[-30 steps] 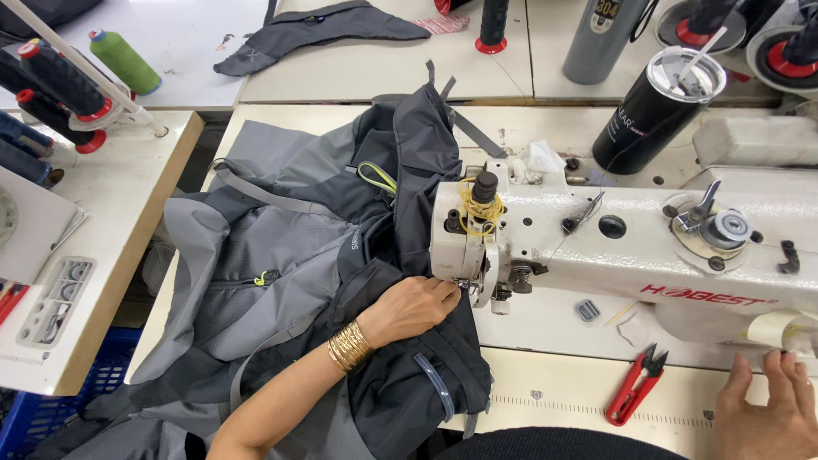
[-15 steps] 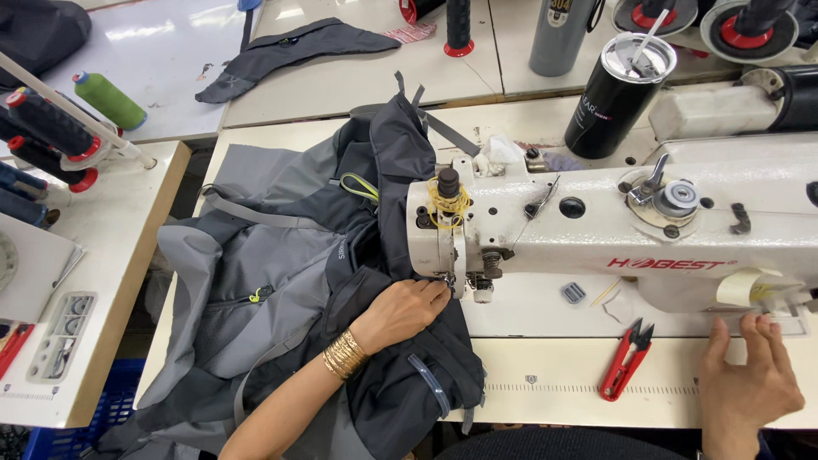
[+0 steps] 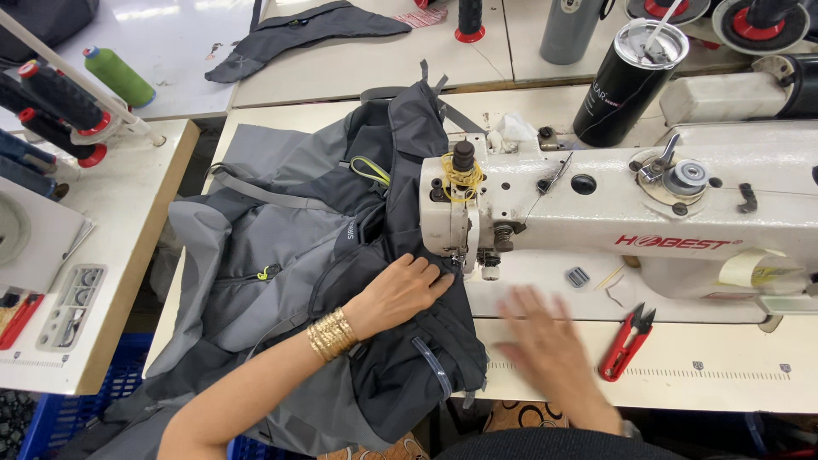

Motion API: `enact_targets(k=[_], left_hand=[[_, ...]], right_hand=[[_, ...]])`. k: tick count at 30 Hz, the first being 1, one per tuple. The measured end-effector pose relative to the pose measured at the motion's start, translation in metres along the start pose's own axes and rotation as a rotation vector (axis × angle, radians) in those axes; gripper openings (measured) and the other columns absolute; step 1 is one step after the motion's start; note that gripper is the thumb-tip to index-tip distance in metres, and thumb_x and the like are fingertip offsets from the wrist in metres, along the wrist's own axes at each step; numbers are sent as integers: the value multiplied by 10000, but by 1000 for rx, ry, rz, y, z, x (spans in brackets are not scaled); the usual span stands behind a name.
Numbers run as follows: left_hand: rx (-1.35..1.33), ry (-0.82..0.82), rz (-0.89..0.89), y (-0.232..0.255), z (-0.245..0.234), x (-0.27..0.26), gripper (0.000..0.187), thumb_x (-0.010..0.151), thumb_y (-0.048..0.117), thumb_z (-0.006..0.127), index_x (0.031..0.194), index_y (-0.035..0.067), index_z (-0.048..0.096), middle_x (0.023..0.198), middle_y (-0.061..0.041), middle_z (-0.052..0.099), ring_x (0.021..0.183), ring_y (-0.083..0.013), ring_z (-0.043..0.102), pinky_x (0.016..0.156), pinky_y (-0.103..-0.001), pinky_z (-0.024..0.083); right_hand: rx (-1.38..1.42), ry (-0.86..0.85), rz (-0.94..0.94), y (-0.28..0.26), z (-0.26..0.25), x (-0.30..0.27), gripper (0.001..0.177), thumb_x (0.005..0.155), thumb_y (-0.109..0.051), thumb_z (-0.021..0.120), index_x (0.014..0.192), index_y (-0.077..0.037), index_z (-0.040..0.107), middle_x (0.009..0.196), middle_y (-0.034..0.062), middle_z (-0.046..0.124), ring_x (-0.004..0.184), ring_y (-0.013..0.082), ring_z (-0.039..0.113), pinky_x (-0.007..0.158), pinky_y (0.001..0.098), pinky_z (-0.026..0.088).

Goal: The person sews a grey backpack using a sewing machine, turning the bag and manipulating different seams and straps under the needle. They open the zipper and handle the interior and exterior of the bag.

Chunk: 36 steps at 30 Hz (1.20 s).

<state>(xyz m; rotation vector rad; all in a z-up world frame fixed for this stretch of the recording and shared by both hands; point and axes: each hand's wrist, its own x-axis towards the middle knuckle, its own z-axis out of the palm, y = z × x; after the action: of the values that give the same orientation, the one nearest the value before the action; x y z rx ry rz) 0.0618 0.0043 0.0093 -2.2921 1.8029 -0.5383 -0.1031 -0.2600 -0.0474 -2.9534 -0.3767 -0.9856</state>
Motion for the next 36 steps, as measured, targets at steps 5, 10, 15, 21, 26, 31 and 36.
enact_targets(k=[5, 10, 15, 21, 26, 31, 36], left_hand=[[-89, -44, -3, 15, 28, 5, 223, 825, 55, 625, 1042, 72, 672, 683, 1, 661, 597, -226, 627, 582, -354, 439], [-255, -146, -148, 26, 35, 12, 396, 812, 88, 663, 1184, -44, 686, 727, -101, 721, 657, -342, 710, 500, -461, 502], [-58, -66, -103, 22, 20, 11, 133, 871, 58, 619, 931, 112, 725, 957, -53, 634, 727, -243, 582, 550, -367, 420], [-164, -59, -104, 19, 28, 15, 108, 852, 37, 640, 901, 112, 700, 908, -53, 626, 687, -234, 617, 447, -376, 455], [-149, -58, -159, 31, 24, 12, 132, 858, -2, 622, 930, 73, 704, 941, -110, 616, 496, -197, 591, 391, -351, 406], [-172, 0, -211, 32, 31, 15, 89, 851, -1, 633, 893, 51, 691, 904, -105, 603, 486, -190, 567, 419, -345, 420], [-102, 15, -275, 35, 30, 17, 152, 887, 72, 613, 1007, 33, 698, 966, -109, 639, 639, -235, 619, 552, -368, 461]], right_hand=[[381, -252, -372, -54, 26, 19, 770, 814, 99, 538, 1559, 26, 356, 1588, 221, 421, 1492, 323, 396, 1285, 509, 208], [292, -250, -393, -58, 38, 7, 708, 880, -13, 519, 1565, 29, 346, 1559, 226, 456, 1474, 335, 413, 1275, 450, 254], [271, -253, -381, -56, 38, 9, 729, 873, 5, 488, 1582, 16, 315, 1580, 215, 428, 1484, 321, 399, 1285, 438, 241], [262, -262, -372, -52, 48, 6, 772, 858, -32, 512, 1596, 5, 286, 1597, 218, 403, 1499, 325, 380, 1284, 445, 232], [285, -259, -375, -50, 52, 3, 722, 877, -8, 499, 1577, 14, 325, 1566, 223, 448, 1484, 346, 402, 1269, 466, 264], [240, -290, -370, -48, 54, 7, 781, 841, 0, 567, 1581, 9, 319, 1556, 238, 451, 1461, 349, 429, 1262, 447, 277], [293, -262, -331, -45, 53, 16, 748, 846, 25, 514, 1573, 4, 339, 1557, 217, 461, 1476, 339, 415, 1272, 438, 274]])
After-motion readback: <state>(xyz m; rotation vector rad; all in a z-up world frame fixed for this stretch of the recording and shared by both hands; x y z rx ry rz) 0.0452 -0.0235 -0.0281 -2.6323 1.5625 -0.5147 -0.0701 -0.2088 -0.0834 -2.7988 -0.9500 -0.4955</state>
